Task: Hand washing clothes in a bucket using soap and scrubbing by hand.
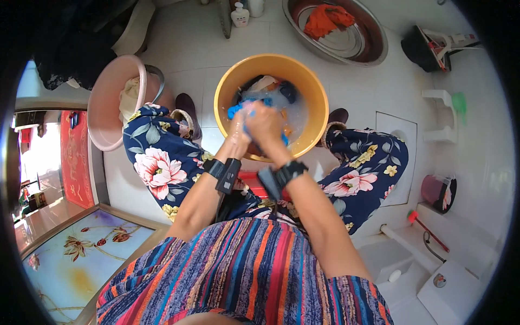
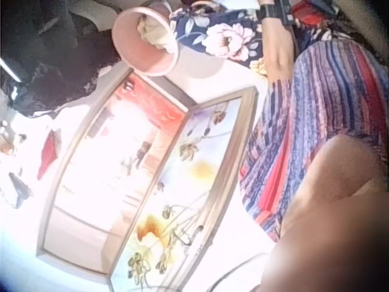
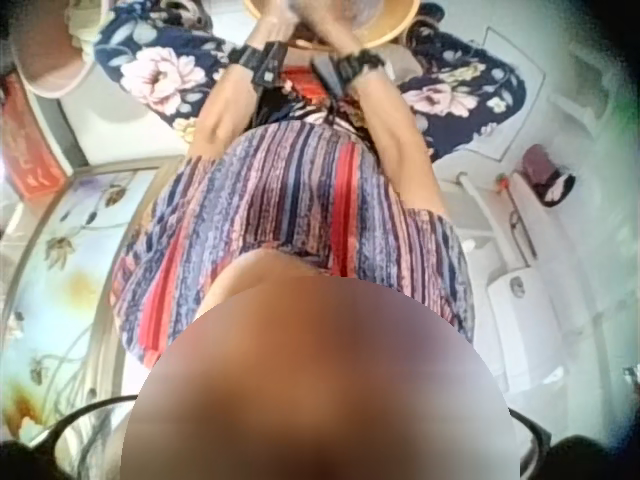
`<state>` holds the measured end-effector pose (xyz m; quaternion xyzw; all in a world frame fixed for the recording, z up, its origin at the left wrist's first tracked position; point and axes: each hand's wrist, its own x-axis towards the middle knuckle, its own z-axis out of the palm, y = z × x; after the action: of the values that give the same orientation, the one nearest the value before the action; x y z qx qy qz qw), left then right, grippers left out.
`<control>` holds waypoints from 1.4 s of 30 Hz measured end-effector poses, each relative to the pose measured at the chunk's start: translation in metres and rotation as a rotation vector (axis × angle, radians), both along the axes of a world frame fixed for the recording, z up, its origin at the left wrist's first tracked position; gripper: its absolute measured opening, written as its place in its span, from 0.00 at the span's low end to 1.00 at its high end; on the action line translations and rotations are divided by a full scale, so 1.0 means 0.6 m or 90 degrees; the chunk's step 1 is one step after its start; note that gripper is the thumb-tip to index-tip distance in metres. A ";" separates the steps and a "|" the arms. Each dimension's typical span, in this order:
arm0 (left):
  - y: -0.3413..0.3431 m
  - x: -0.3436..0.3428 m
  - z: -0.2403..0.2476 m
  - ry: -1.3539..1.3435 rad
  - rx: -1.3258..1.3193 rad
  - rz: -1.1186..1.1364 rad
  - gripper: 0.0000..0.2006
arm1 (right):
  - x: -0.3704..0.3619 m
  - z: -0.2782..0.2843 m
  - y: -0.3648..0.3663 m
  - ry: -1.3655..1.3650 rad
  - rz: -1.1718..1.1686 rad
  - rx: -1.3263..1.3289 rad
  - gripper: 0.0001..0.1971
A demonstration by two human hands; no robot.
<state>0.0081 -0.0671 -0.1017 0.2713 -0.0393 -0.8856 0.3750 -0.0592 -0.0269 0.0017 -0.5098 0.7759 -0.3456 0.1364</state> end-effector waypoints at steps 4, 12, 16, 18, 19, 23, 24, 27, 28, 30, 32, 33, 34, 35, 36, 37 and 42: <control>0.061 -0.069 0.083 -0.347 -0.055 -0.150 0.07 | -0.147 -0.100 0.022 0.049 -0.054 0.221 0.14; 0.018 -0.054 0.131 -0.072 -0.104 -0.080 0.31 | -0.145 -0.056 0.041 -0.578 0.111 0.074 0.24; 0.031 -0.057 0.118 -0.232 -0.163 -0.195 0.33 | -0.121 -0.046 0.032 -0.326 0.151 -0.006 0.21; 0.040 -0.063 0.110 -0.211 -0.185 -0.157 0.30 | -0.132 -0.063 0.028 -0.363 0.147 -0.046 0.19; 0.044 -0.066 0.107 -0.208 -0.196 -0.128 0.29 | -0.127 -0.066 0.022 -0.170 0.101 -0.110 0.14; 0.005 -0.037 0.076 -0.067 0.062 -0.153 0.23 | -0.053 -0.042 0.021 -0.032 0.080 -0.136 0.06; -0.010 -0.014 0.073 -0.049 0.087 -0.179 0.22 | -0.030 -0.022 0.028 -0.097 0.101 -0.124 0.05; -0.015 -0.005 0.101 0.002 0.046 -0.176 0.19 | 0.007 0.021 0.041 -0.166 0.176 -0.187 0.05; -0.010 -0.003 0.098 0.011 0.040 -0.173 0.19 | 0.017 0.035 0.040 -0.176 0.161 -0.170 0.05; -0.009 0.025 0.039 0.179 -0.058 -0.147 0.15 | 0.012 0.024 0.025 -0.134 0.124 -0.133 0.07; 0.003 -0.040 0.057 -0.206 -0.007 -0.005 0.11 | -0.052 -0.027 0.003 -0.010 -0.043 0.009 0.09; 0.017 -0.057 0.083 -0.276 -0.041 -0.021 0.09 | -0.081 -0.048 0.004 0.006 -0.058 0.036 0.09; 0.025 -0.071 0.087 -0.276 -0.038 -0.010 0.09 | -0.101 -0.057 0.004 0.022 -0.069 0.060 0.10; 0.028 -0.067 0.090 -0.229 0.008 -0.040 0.11 | -0.114 -0.067 0.004 0.038 -0.080 0.085 0.10; 0.029 -0.060 0.089 -0.181 0.059 -0.065 0.12 | -0.109 -0.065 0.007 0.030 -0.060 0.092 0.10; 0.027 -0.052 0.080 -0.136 0.048 -0.102 0.14 | -0.091 -0.052 0.015 0.022 -0.036 0.100 0.10; 0.016 -0.001 0.021 0.130 0.042 -0.202 0.21 | -0.011 -0.004 0.043 -0.100 0.101 0.042 0.09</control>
<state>0.0077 -0.0577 -0.0890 0.1826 -0.0146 -0.9573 0.2237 -0.0659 -0.0013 -0.0007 -0.5365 0.7307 -0.3469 0.2404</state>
